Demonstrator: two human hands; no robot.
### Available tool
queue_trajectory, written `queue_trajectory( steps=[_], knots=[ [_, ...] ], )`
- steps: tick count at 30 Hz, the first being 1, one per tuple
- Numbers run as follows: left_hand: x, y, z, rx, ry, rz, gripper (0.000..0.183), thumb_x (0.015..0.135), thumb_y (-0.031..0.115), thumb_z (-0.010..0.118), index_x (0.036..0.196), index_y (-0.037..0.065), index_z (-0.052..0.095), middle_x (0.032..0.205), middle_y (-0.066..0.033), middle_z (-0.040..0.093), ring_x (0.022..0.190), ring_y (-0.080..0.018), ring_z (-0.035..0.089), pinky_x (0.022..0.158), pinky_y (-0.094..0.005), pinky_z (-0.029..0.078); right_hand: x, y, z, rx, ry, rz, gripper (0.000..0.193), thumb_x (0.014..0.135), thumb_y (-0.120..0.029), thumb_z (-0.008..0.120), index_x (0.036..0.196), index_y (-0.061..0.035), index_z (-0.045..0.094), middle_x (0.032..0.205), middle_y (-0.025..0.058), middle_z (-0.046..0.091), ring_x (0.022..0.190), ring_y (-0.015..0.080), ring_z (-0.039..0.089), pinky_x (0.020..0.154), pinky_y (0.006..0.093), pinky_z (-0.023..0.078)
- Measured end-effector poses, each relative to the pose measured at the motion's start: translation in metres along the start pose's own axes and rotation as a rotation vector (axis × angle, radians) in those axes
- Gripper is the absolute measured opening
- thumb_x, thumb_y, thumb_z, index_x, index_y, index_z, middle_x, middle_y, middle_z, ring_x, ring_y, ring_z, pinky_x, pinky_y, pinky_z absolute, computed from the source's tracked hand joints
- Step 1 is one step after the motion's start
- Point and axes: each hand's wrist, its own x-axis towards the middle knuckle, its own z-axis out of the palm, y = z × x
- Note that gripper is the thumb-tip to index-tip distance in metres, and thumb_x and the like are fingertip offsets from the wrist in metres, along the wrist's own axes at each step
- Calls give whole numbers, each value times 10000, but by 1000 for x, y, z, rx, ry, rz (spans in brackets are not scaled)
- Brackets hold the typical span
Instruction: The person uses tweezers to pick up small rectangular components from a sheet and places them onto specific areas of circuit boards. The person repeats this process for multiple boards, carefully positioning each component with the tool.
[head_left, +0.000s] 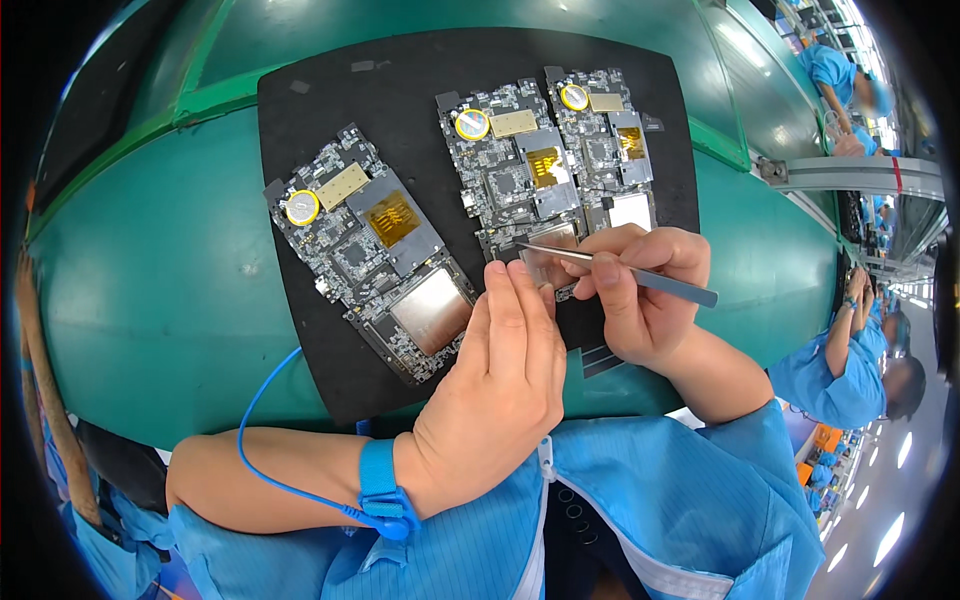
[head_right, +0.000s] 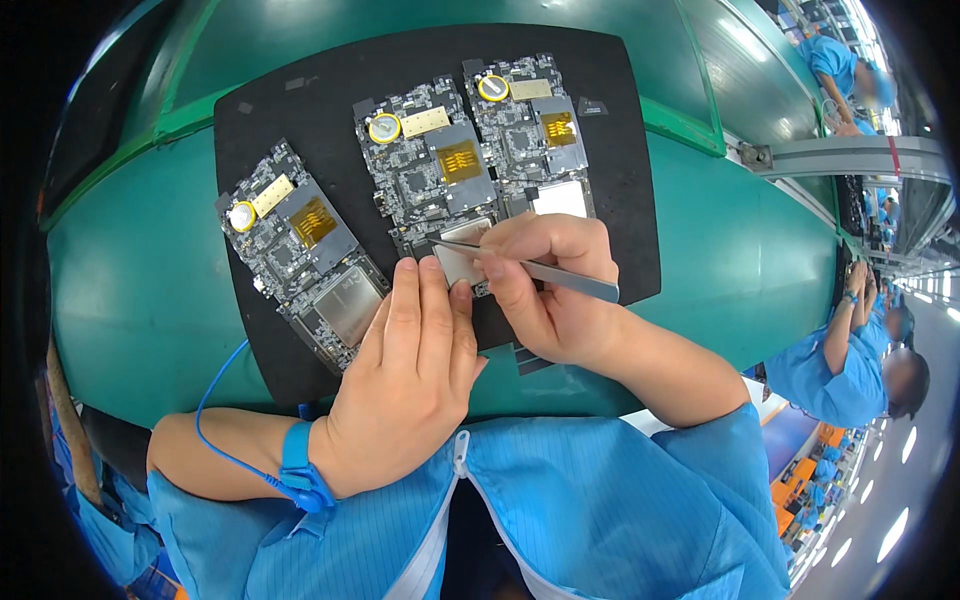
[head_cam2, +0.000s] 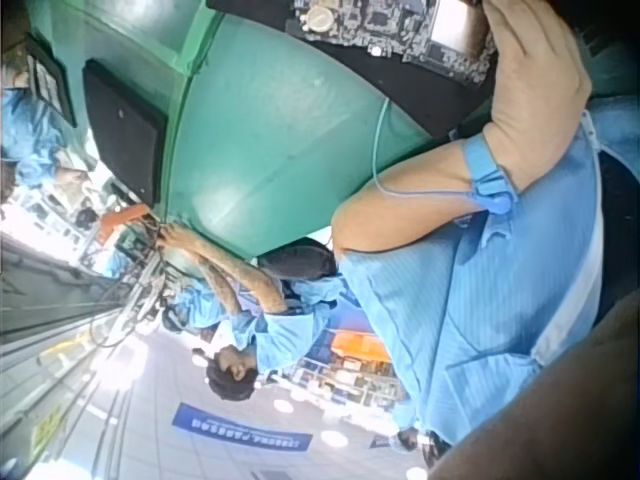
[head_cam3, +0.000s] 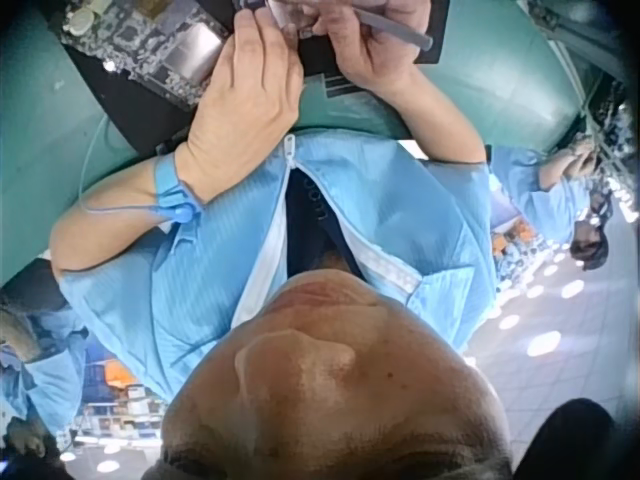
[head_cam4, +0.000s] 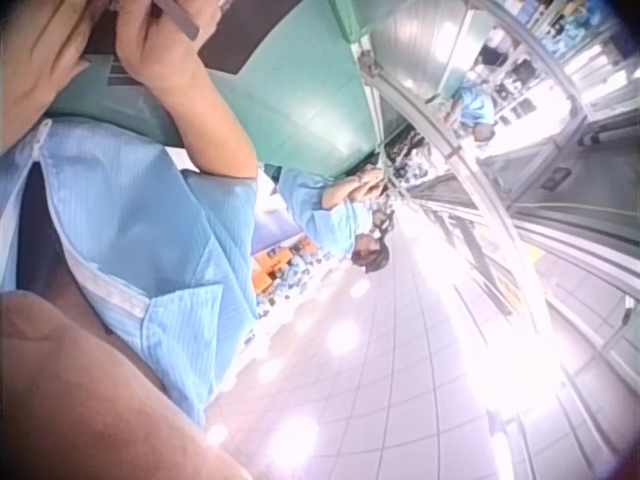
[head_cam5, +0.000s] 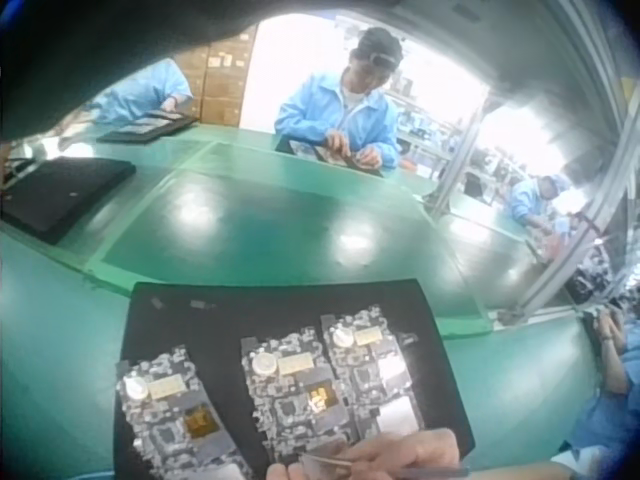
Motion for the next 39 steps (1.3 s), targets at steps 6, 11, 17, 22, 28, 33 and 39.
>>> queue_trajectory(
  steps=[6, 11, 17, 22, 28, 33, 39],
  knots=[
    [-1, 0, 2, 20, 8, 5, 502, 803, 289, 585, 1116, -104, 568, 1149, -313, 536, 1121, -414, 515, 897, -390, 480, -1, -3, -5, -143, -120, -21, 90, 870, 29, 560, 820, 9, 488, 741, 122, 617, 639, 168, 613, 680, 309, 542],
    [0, 0, 2, 34, 32, 16, 499, 796, 289, 583, 1106, -101, 573, 1141, -306, 543, 1108, -407, 525, 901, -390, 476, -3, -4, -6, 117, 52, 68, 140, 905, 8, 508, 983, -6, 393, 753, 120, 612, 588, 127, 586, 532, 240, 497],
    [-4, 4, -2, -169, 66, 298, 417, 780, 181, 527, 1111, -66, 589, 1172, -240, 555, 1115, -337, 529, 893, -368, 459, -11, -35, -41, 289, 236, 342, 140, 956, -61, 447, 1025, -51, 326, 723, 101, 571, 547, 120, 578, 422, 176, 414],
    [15, 19, 17, -371, 46, 490, 395, 813, 201, 532, 1144, -7, 589, 1250, -159, 538, 1153, -277, 510, 956, -378, 407, -83, -47, -91, 200, 271, 539, 140, 953, -64, 458, 1031, -56, 342, 739, 110, 571, 526, 116, 569, 411, 180, 407],
    [20, 25, 14, -392, -71, 540, 400, 798, 339, 605, 1059, 37, 579, 1322, -161, 480, 1222, -272, 447, 1007, -424, 355, -129, -44, -89, 117, 432, 567, 150, 950, -62, 468, 1019, -42, 337, 707, 88, 567, 492, 90, 535, 446, 187, 438],
    [29, 33, 11, -378, -126, 522, 383, 726, 374, 676, 883, 56, 531, 1305, -193, 483, 1192, -288, 459, 1024, -447, 333, -129, -38, -82, 101, 410, 522, 171, 948, -76, 490, 1002, -34, 333, 701, 91, 570, 490, 80, 528, 473, 203, 461],
    [27, 37, 11, -296, -116, 530, 404, 718, 373, 685, 903, 48, 530, 1290, -211, 482, 1171, -302, 470, 1032, -462, 327, -128, -38, -81, 226, 404, 568, 167, 953, -83, 485, 1002, -35, 333, 719, 105, 583, 485, 84, 525, 467, 204, 456]
  ],
)
